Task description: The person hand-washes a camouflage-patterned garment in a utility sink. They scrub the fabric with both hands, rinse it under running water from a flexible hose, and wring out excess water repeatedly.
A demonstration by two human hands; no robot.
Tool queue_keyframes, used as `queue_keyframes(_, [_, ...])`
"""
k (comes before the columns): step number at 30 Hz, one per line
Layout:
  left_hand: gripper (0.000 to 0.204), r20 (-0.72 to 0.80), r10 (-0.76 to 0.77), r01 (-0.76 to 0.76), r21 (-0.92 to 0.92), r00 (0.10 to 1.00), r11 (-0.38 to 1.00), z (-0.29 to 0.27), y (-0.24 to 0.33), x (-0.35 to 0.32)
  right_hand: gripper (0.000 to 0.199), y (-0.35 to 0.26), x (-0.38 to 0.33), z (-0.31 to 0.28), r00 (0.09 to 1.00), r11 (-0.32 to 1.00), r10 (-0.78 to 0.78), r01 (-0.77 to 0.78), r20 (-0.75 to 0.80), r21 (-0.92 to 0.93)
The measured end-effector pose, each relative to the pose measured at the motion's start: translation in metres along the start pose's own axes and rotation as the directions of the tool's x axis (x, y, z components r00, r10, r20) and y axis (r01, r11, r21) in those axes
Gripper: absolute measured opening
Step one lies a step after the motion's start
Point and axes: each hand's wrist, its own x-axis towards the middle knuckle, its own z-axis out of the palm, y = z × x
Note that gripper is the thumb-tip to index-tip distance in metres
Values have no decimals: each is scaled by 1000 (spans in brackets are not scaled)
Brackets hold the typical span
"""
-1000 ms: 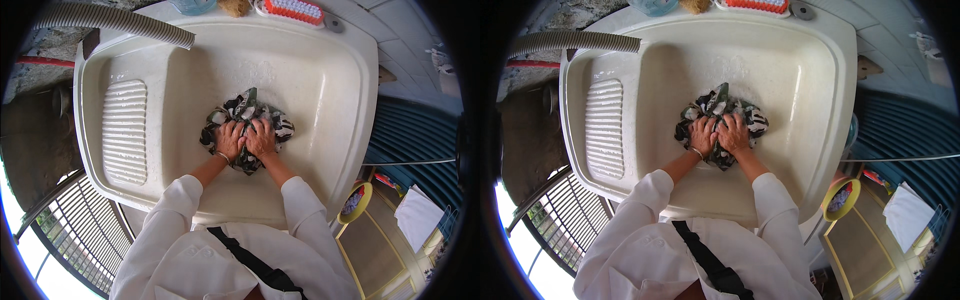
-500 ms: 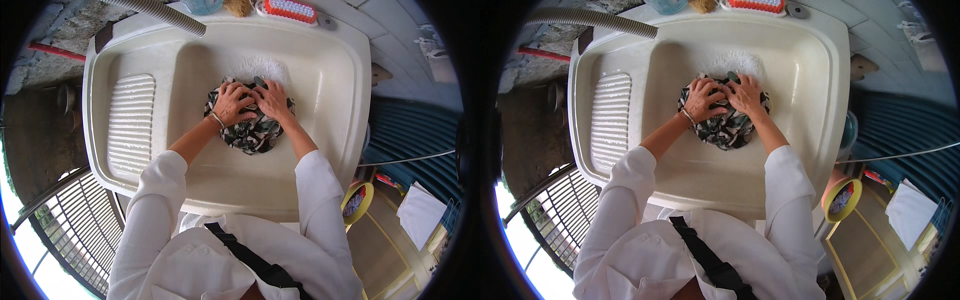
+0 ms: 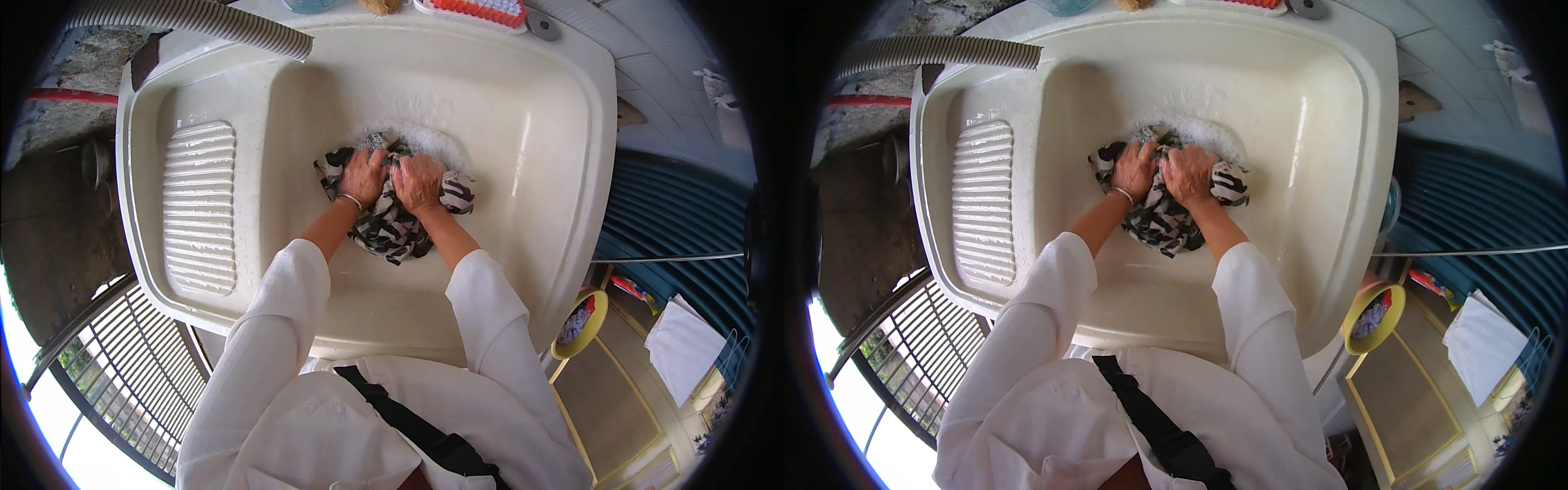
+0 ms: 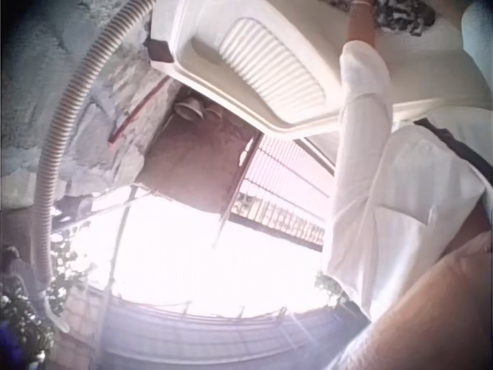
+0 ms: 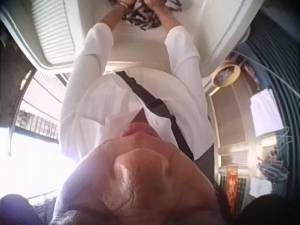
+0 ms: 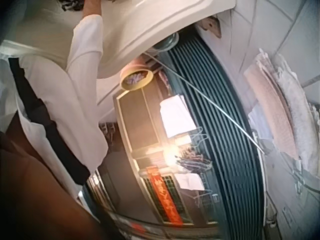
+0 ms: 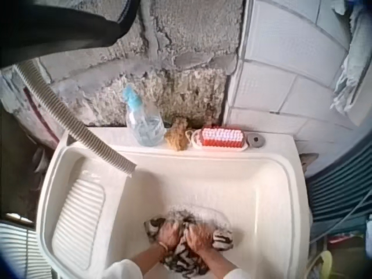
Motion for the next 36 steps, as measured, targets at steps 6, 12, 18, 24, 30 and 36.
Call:
queue_keyframes(6, [17,-187,143,-123,114,972,986,-55,34,59,69,23,85,-69,909,677,368,-405,194,614])
queue_keyframes(12, [33,-106,551,-553,9,828,833,-89,58,-7,41,34,37,-29,980,982,-117,138,163,-127])
queue_keyframes(18, [56,-29,104,-103,38,994,994,-32,41,-81,52,-26,-77,-46,981,986,-165,163,-104,-21])
queue_keyframes(24, [58,37,26,-33,198,999,980,20,13,-70,40,6,-55,7,948,961,-273,260,-165,-95])
queue_keyframes(30, [21,259,-300,263,168,918,950,-9,-21,91,29,8,86,-25,938,931,304,-329,166,156])
queue_keyframes(36, [29,-51,508,-488,212,860,847,-76,38,39,49,42,106,-71,956,710,208,-294,209,639])
